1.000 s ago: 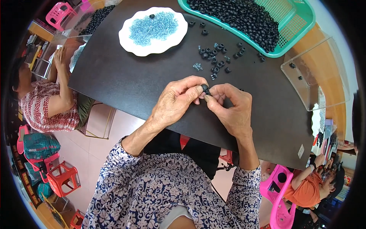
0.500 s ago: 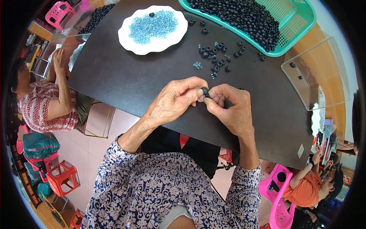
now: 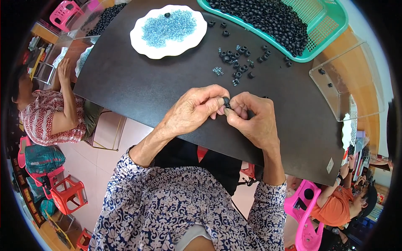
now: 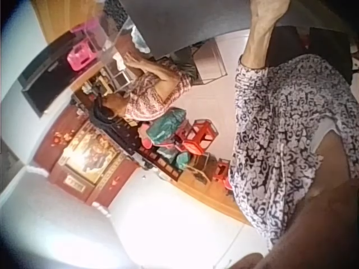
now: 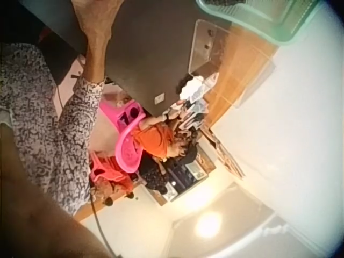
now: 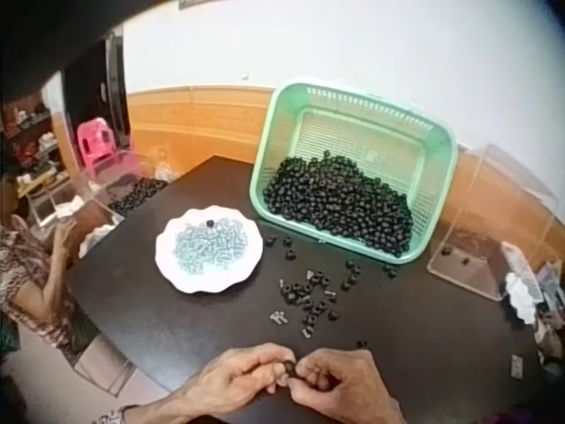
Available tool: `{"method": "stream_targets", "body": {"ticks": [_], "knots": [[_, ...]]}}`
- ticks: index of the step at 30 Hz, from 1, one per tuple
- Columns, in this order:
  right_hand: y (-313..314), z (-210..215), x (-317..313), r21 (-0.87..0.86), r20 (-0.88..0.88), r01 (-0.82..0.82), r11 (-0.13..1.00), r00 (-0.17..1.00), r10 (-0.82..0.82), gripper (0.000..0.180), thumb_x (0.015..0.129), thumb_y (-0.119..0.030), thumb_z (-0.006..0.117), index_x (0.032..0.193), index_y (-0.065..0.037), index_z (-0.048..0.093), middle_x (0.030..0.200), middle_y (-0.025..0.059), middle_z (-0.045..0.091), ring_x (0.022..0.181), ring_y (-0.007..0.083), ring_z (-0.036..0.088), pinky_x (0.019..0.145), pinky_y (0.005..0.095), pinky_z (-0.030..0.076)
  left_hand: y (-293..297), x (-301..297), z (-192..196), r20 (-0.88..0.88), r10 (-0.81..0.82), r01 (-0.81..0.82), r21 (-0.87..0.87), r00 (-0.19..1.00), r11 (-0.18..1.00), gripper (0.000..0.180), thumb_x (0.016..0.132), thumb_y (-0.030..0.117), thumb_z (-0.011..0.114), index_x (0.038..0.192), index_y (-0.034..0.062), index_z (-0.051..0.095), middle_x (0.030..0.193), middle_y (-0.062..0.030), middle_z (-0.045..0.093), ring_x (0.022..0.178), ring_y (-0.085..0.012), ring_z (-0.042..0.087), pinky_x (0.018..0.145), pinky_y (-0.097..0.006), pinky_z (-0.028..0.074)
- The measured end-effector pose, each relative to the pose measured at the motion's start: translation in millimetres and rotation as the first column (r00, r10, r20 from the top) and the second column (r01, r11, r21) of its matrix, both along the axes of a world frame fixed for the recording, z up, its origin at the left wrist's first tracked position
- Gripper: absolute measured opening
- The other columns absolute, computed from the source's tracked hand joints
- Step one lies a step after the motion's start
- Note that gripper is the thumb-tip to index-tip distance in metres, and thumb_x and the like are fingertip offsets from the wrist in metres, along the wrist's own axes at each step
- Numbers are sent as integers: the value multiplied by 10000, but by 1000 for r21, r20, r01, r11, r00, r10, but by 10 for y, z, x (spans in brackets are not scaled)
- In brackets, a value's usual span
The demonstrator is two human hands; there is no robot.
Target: Assembling small components by inserting blue beads into black rings.
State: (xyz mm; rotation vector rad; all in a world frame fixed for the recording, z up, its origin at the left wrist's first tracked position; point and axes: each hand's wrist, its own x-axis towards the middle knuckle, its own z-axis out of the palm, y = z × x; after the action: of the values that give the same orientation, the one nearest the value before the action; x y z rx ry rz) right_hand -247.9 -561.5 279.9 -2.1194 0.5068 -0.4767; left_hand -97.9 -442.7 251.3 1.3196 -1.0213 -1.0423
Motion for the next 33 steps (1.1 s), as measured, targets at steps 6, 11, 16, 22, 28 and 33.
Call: {"method": "stream_targets", "body": {"ticks": [6, 11, 16, 22, 28, 33], "knots": [[-10, 10, -15, 8, -4, 15, 1000, 1000, -15, 123, 695, -41, 726, 728, -34, 608, 573, 5, 553, 461, 56, 460, 451, 223, 376, 9, -6, 22, 76, -10, 11, -16, 997, 1000, 161, 945, 93, 488, 1018, -11, 588, 769, -62, 609, 699, -118, 574, 649, -276, 483], [-39, 15, -31, 6, -26, -1, 1000, 1000, 1, 127, 702, -45, 726, 722, -34, 601, 561, 2, 546, 460, 52, 457, 451, 222, 372, -4, -27, 50, 83, -14, 17, -41, 996, 999, 157, 939, 82, 488, 1020, -14, 582, 774, -75, 620, 725, -134, 598, 666, -285, 490], [-74, 48, -44, 23, -73, -59, 998, 995, 60, 131, 704, -48, 726, 724, -32, 598, 559, 0, 542, 467, 46, 456, 447, 227, 367, -2, -7, 76, 137, -31, 40, -61, 990, 997, 156, 930, 66, 482, 1017, -17, 580, 763, -83, 619, 717, -144, 601, 665, -288, 491], [-60, 28, -29, 42, -36, -51, 998, 998, 52, 168, 751, -71, 751, 741, -14, 593, 606, 14, 573, 498, 57, 486, 474, 220, 388, -16, 16, 78, 172, -74, 73, 11, 982, 997, 181, 919, 43, 453, 1027, -15, 586, 768, -80, 627, 696, -124, 589, 640, -271, 483], [-42, -4, -24, 351, 123, -64, 934, 992, 22, 133, 802, 6, 716, 853, -7, 594, 693, -11, 609, 613, 38, 550, 557, 177, 422, -11, -38, 46, -340, -33, 39, 11, 940, 999, 193, 974, 110, 459, 1033, -18, 590, 788, -43, 635, 679, -96, 558, 637, -242, 484], [-15, -47, -25, 317, 145, -25, 948, 989, -23, 117, 829, 24, 698, 875, 4, 592, 764, -2, 616, 701, 49, 594, 621, 184, 470, -24, -62, -4, -148, 5, -15, -67, 989, 998, 217, 994, 151, 462, 1024, -23, 588, 811, -40, 642, 681, -76, 544, 643, -221, 477]]}}
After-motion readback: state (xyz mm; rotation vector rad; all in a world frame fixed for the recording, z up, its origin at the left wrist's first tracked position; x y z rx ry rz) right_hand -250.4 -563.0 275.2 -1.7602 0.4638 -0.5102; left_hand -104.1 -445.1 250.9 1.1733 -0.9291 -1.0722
